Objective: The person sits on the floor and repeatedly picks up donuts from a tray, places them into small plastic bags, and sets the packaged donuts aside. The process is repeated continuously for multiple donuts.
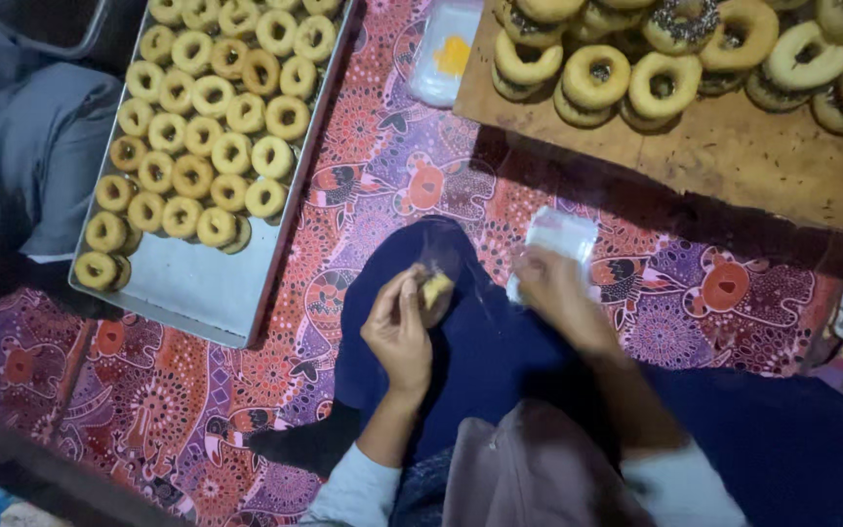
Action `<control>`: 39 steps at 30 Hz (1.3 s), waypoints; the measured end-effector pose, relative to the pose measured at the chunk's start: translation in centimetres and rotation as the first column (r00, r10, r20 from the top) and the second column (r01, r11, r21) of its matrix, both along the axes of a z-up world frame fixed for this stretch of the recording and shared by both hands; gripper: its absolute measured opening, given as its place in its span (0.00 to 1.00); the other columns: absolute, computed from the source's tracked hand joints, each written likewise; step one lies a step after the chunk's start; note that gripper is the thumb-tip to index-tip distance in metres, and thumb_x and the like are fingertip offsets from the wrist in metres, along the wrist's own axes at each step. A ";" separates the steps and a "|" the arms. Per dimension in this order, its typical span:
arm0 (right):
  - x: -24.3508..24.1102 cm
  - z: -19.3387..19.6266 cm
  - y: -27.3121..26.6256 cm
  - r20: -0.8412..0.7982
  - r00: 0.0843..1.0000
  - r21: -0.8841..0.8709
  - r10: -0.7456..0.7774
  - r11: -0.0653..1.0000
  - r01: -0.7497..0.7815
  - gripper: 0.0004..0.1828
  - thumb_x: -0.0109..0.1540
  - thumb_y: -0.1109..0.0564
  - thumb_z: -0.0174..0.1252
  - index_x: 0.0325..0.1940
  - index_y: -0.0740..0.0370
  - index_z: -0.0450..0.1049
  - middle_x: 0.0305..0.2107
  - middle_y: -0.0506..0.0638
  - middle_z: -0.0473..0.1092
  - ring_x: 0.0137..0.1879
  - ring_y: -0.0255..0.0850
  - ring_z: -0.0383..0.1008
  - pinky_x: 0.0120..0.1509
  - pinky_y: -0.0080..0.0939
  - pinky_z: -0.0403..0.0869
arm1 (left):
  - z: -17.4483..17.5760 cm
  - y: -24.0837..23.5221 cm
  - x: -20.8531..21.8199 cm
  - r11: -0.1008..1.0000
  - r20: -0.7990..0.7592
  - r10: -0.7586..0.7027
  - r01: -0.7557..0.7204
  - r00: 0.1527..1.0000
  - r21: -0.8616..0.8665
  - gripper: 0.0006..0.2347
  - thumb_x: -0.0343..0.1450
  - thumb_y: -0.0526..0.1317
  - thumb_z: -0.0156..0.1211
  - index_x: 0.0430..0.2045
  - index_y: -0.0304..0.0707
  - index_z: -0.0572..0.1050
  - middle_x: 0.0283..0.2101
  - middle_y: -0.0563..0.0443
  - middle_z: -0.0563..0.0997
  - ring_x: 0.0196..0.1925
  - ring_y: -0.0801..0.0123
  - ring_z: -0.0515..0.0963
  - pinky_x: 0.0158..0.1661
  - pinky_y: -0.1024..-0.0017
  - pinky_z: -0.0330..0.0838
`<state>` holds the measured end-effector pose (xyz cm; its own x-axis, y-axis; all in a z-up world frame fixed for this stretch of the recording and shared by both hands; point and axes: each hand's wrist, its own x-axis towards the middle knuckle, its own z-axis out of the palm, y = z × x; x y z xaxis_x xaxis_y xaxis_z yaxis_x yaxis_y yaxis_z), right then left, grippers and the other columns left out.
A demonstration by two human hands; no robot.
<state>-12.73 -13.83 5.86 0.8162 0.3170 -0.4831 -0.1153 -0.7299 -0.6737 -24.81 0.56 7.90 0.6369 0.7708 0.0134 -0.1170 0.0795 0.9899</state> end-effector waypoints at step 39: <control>0.1 -20.9 -13.7 0.223 0.769 0.179 -0.599 0.801 0.572 0.18 0.73 0.51 0.50 0.58 0.69 0.71 0.45 0.64 0.74 0.50 0.54 0.77 0.56 0.51 0.75 | -15.9 -8.9 12.2 0.482 -0.388 -0.455 0.588 0.802 0.650 0.10 0.68 0.31 0.56 0.40 0.25 0.70 0.41 0.30 0.73 0.43 0.36 0.76 0.39 0.48 0.72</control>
<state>-12.65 -27.50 -15.03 0.9469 -0.2301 -0.2244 -0.3136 -0.5085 -0.8019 -12.61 -8.31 -7.99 0.9622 0.0722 0.2626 -0.1544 -0.6496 0.7444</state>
